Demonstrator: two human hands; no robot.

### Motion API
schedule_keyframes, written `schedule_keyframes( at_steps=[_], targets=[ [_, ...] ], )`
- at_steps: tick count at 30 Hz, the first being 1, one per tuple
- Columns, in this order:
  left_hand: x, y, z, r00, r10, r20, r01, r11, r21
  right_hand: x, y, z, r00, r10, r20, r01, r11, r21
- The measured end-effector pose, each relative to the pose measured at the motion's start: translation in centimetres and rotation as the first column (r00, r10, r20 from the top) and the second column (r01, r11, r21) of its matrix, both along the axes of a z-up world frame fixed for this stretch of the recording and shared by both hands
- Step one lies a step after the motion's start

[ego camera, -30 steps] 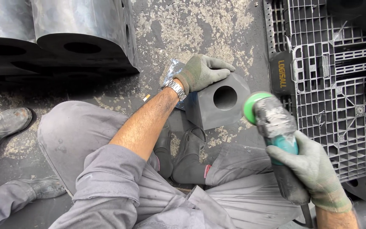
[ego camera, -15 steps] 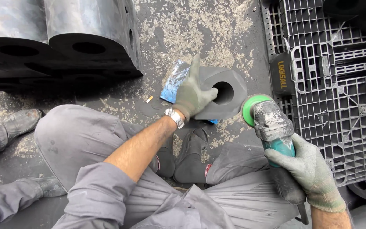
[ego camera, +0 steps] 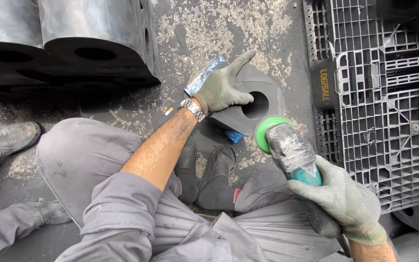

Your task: Sanding and smoothing the edges of heavy rubber components using an angle grinder.

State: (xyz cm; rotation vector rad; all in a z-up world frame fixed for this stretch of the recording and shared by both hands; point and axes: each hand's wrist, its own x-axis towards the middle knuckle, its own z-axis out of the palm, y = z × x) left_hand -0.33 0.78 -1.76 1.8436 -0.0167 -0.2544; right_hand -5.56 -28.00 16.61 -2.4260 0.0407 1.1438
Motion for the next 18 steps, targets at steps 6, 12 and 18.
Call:
schedule_keyframes(
  at_steps=[6, 12, 18],
  targets=[
    [0.2, 0.1, -0.3, 0.998, -0.009, 0.07, 0.01, 1.0, -0.007, -0.5, 1.2, -0.5, 0.996, -0.026, -0.083, 0.033, 0.996, 0.084],
    [0.2, -0.1, -0.9, 0.995, -0.005, 0.102, 0.011, 0.998, -0.057, 0.3, -0.7, 0.6, 0.988, -0.152, -0.025, 0.146, 0.975, -0.165],
    [0.3, -0.1, -0.8, 0.998, -0.028, 0.063, 0.031, 0.998, -0.06, 0.6, 3.3, -0.2, 0.994, 0.002, -0.106, 0.009, 0.995, 0.099]
  ],
)
